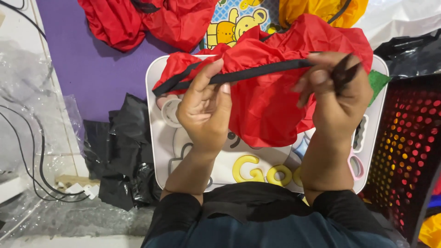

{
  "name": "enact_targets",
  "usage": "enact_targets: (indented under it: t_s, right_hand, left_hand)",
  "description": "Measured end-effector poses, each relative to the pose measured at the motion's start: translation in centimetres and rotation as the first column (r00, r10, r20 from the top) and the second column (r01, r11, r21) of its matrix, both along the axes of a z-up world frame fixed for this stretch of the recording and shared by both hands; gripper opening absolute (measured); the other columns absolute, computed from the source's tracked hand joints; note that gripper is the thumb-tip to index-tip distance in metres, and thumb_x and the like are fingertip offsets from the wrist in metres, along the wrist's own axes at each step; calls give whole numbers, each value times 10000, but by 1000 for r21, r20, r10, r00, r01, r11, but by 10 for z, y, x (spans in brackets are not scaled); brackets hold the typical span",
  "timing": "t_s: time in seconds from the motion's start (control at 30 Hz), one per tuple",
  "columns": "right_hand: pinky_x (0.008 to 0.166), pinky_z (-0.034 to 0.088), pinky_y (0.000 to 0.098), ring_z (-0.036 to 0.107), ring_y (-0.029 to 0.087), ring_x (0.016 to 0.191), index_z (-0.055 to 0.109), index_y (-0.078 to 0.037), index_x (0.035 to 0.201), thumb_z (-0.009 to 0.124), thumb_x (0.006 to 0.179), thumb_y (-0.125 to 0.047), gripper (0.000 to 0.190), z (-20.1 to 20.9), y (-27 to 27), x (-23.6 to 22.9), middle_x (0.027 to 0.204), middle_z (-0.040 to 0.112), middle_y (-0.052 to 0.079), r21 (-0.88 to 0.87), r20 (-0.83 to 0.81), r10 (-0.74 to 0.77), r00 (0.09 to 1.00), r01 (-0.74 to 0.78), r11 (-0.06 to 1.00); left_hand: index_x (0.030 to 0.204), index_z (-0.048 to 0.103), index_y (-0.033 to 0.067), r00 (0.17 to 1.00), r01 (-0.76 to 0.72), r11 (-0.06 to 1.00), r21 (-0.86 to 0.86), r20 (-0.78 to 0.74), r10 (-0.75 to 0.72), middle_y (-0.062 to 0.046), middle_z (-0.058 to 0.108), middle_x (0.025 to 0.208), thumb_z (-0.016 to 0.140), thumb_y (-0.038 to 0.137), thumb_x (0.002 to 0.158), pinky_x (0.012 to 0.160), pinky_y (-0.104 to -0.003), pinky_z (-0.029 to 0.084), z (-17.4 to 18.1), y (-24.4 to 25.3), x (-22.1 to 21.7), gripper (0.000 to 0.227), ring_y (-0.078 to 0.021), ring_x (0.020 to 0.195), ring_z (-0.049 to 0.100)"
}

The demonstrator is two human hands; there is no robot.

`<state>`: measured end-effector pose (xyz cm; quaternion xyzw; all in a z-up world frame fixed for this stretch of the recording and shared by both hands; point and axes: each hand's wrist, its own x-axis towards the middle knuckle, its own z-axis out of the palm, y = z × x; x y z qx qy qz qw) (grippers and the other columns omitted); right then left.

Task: Trimming excess black fabric from the edges of a red pouch using scissors

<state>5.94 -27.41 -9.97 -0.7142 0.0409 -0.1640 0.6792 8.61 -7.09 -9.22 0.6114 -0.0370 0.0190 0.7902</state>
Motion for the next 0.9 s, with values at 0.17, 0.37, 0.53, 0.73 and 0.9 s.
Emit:
enact_targets:
  t_s: [0.17,0.37,0.53,0.73,0.9]
  right_hand:
    - [757,441,276,523,204,864,653,82,1169,675,1004,147,179,12,12,5,1127,479,158,-313,110,62,992,-25,949]
    - [737,457,339,560,255,827,684,144,1067,735,895,253,209,16,13,15,1180,587,257,-481,183,56,981,40,876]
    - [732,349,258,427,140,759,603,65,1032,582,1040,-37,105,2,-4,6,942,555,102,-176,-58,77,995,-86,981]
    - [715,313,184,385,39,722,644,-31,1040,620,1031,-102,76,-4,-13,8,827,507,-48,239,-158,58,986,-19,971]
    - [681,315,166,410,22,707,660,-50,1015,627,1019,-123,81,-12,-22,10,843,548,-48,317,-226,4,974,70,946]
  left_hand:
    - [1236,639,-71,983,-73,899,432,183,-8,-125,743,1008,666,-90,972,681,-206,487,25,0,4,266,-101,737,619]
    - [1101,738,-9,919,-105,713,693,342,-197,-76,686,737,754,-54,903,573,-280,469,40,6,14,205,-158,587,590]
    - [896,795,56,872,-200,573,795,410,-265,-36,407,723,837,123,850,593,-356,329,44,9,32,91,-194,609,357]
    - [771,664,5,827,32,710,703,380,-414,-101,569,1208,785,147,858,1187,-544,281,40,18,53,206,-365,1305,461]
    - [880,643,-5,863,369,733,572,81,-498,-61,625,802,629,105,920,816,-309,403,36,24,57,119,-212,822,498]
